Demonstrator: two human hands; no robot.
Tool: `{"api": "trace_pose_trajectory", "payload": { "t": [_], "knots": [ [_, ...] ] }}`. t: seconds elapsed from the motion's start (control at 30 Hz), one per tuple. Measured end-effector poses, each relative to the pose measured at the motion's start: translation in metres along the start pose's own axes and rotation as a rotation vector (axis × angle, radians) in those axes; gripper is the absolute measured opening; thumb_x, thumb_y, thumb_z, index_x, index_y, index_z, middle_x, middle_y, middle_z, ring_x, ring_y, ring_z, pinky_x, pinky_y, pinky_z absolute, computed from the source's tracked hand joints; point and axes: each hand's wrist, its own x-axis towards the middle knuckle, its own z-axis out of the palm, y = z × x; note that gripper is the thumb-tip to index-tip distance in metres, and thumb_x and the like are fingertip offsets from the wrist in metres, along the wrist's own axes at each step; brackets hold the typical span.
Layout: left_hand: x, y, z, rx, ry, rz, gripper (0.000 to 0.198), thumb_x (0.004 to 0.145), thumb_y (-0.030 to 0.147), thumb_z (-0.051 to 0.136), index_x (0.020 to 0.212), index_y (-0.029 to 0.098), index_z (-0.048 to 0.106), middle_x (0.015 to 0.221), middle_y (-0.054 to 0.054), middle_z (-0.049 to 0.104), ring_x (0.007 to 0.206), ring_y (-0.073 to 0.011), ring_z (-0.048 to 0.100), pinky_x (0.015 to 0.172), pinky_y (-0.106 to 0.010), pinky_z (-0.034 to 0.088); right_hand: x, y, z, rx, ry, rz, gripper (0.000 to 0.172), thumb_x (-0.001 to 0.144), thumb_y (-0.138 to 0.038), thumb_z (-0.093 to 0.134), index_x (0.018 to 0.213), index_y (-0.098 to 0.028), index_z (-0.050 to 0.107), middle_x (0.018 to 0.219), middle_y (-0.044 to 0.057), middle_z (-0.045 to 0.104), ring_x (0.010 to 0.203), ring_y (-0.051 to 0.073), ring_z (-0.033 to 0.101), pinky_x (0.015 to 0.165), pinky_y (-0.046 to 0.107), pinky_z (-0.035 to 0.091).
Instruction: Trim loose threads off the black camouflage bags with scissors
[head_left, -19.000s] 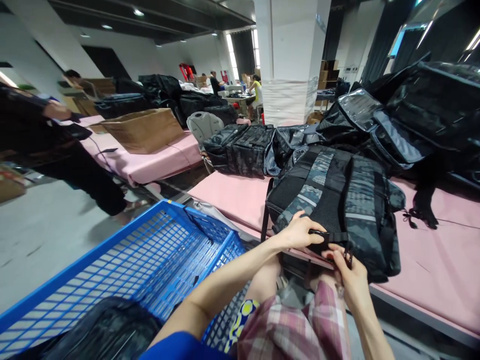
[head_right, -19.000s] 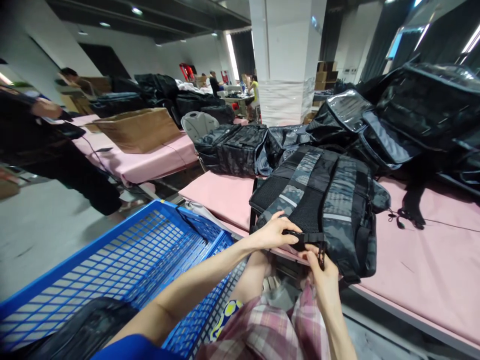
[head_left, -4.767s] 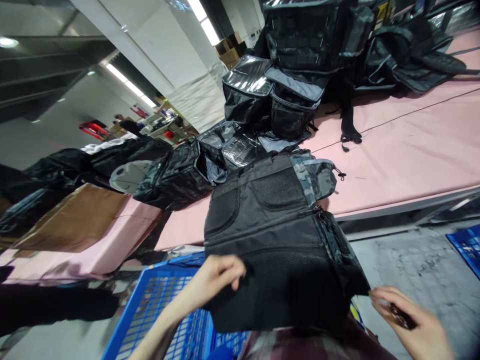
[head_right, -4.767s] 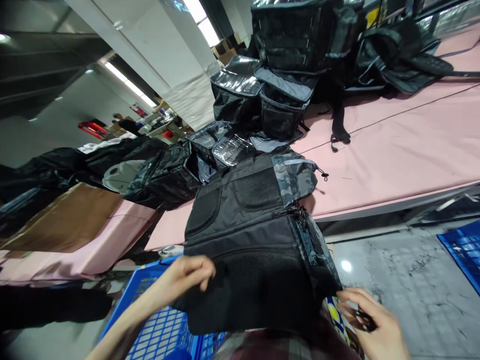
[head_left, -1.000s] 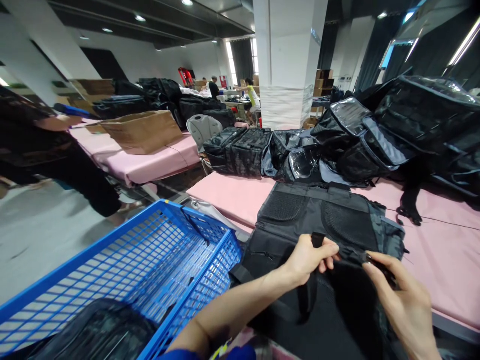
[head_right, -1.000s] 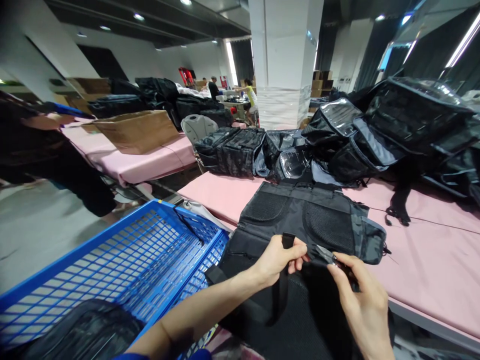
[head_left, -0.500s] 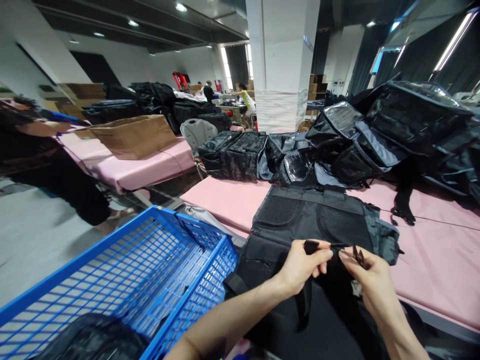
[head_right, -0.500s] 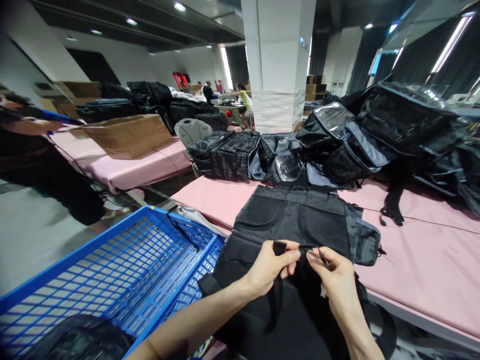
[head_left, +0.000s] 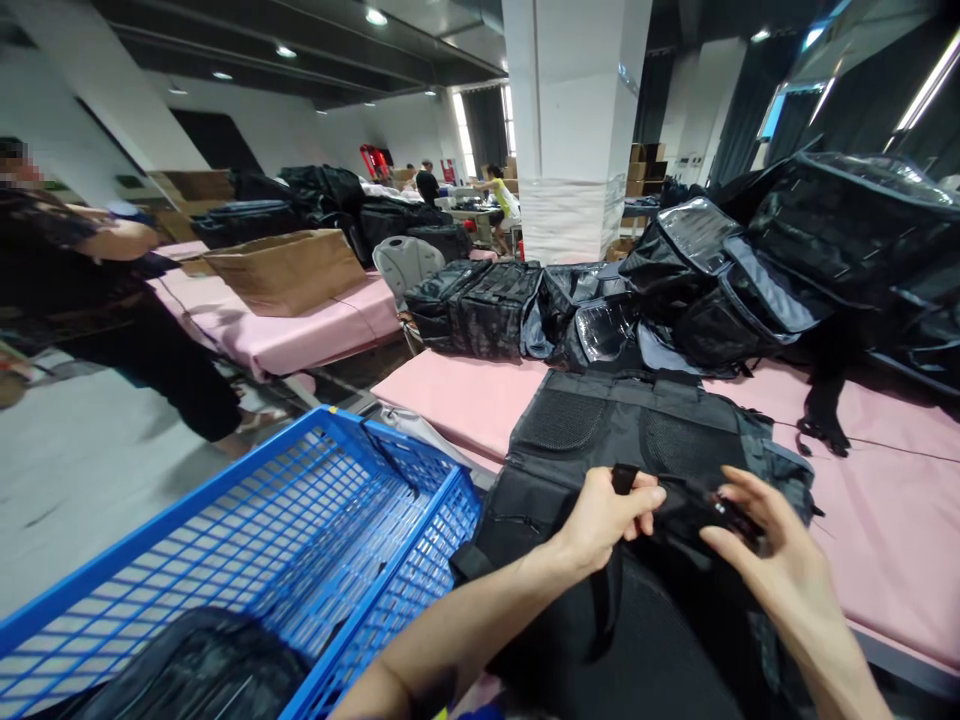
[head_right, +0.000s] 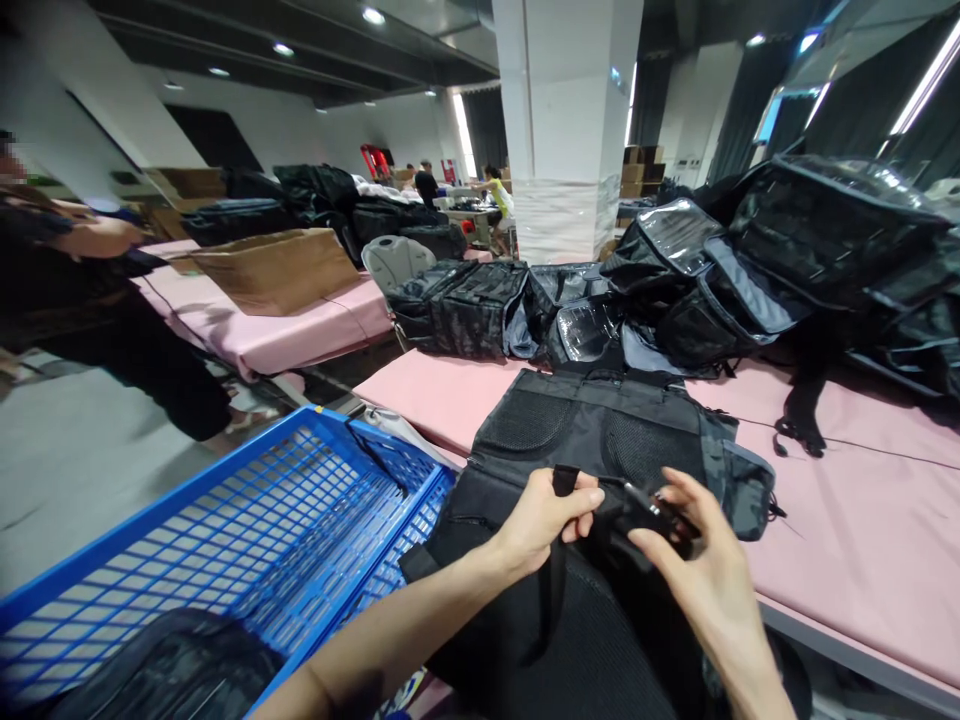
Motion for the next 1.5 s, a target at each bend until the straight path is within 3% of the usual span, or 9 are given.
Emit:
{"api": "trace_pose_trajectory", "payload": {
  "t": [0.17,0.37,0.83,1.0,1.07,1.2,1.3,1.4,1.5],
  "knots": [
    [0.001,0.005,0.002,0.078,-0.021,-0.024,0.020,0.065,0.029,0.063,0.059,0.011,0.056,0.043,0.004,0.047,0.037,-0.0028,0.035,0.039,-0.019,0.021,0.003,-0.001,-0.020,-0.474,0.197,-0.671,0.026,0.079,-0.017,0.065,0.105,-0.021,0.062,0.092,0.005,0.068,0.078,0.016,0.060,0.075,0.030,0.046],
    [0.002,0.002,0.002,0.095,-0.035,-0.030,0.020,0.065,0.030,0.063,0.065,0.010,0.059,0.044,0.004,0.047,0.039,-0.0035,0.037,0.040,-0.019,0.023,0.009,-0.003,-0.021,-0.630,0.188,-0.888,0.035,0.073,-0.007,0.070,0.106,-0.018,0.061,0.086,0.004,0.069,0.072,0.017,0.059,0.070,0.032,0.043],
    [0.002,0.003,-0.001,0.126,-0.123,-0.036,0.022,0.066,0.031,0.065,0.069,0.009,0.062,0.043,0.005,0.048,0.038,-0.0026,0.036,0.041,-0.019,0.023,0.008,0.001,-0.023,-0.445,0.036,-0.794,0.030,0.080,-0.012,0.065,0.107,-0.022,0.062,0.091,0.003,0.068,0.076,0.015,0.060,0.070,0.031,0.044],
    [0.003,0.003,-0.002,0.081,-0.116,-0.074,0.028,0.062,0.036,0.070,0.062,0.011,0.057,0.044,0.004,0.047,0.039,-0.0031,0.039,0.041,-0.019,0.022,0.003,0.006,-0.027,-0.225,0.106,-0.450,0.014,0.083,-0.025,0.062,0.097,-0.024,0.065,0.091,0.002,0.066,0.076,0.015,0.060,0.063,0.027,0.044],
    [0.003,0.002,-0.002,0.071,-0.108,-0.079,0.030,0.061,0.037,0.071,0.061,0.011,0.056,0.044,0.004,0.047,0.039,-0.0027,0.038,0.040,-0.018,0.021,0.001,0.007,-0.028,-0.233,0.112,-0.446,0.017,0.082,-0.026,0.063,0.099,-0.024,0.065,0.092,0.002,0.066,0.077,0.015,0.060,0.063,0.027,0.044],
    [0.004,0.000,-0.004,0.064,-0.124,-0.077,0.031,0.061,0.038,0.071,0.064,0.010,0.058,0.043,0.005,0.047,0.038,-0.0024,0.037,0.040,-0.018,0.021,0.001,0.006,-0.028,-0.289,-0.023,-0.586,0.018,0.081,-0.024,0.063,0.099,-0.025,0.066,0.088,0.001,0.068,0.076,0.015,0.061,0.070,0.028,0.046],
    [0.006,-0.002,-0.004,0.086,-0.176,-0.108,0.028,0.061,0.035,0.071,0.068,0.010,0.059,0.044,0.005,0.049,0.038,-0.0031,0.038,0.038,-0.018,0.022,0.007,0.000,-0.023,-0.131,-0.060,-0.391,0.010,0.083,-0.031,0.061,0.089,-0.024,0.065,0.084,0.000,0.068,0.071,0.013,0.062,0.064,0.023,0.048],
    [0.006,-0.006,-0.002,0.131,-0.253,-0.097,0.020,0.065,0.029,0.067,0.064,0.012,0.058,0.045,0.005,0.049,0.038,-0.0029,0.038,0.038,-0.017,0.023,0.017,-0.011,-0.009,-0.017,-0.082,-0.234,0.026,0.076,-0.042,0.065,0.092,-0.022,0.066,0.085,0.002,0.069,0.070,0.015,0.064,0.059,0.022,0.049],
    [0.003,-0.008,-0.003,0.211,-0.366,-0.071,0.016,0.069,0.026,0.062,0.064,0.012,0.058,0.048,0.004,0.050,0.040,-0.0031,0.040,0.040,-0.017,0.028,0.025,-0.023,0.006,0.062,-0.316,-0.150,0.029,0.076,-0.047,0.063,0.082,-0.019,0.067,0.074,0.003,0.066,0.063,0.016,0.061,0.055,0.023,0.048]
  ]
}}
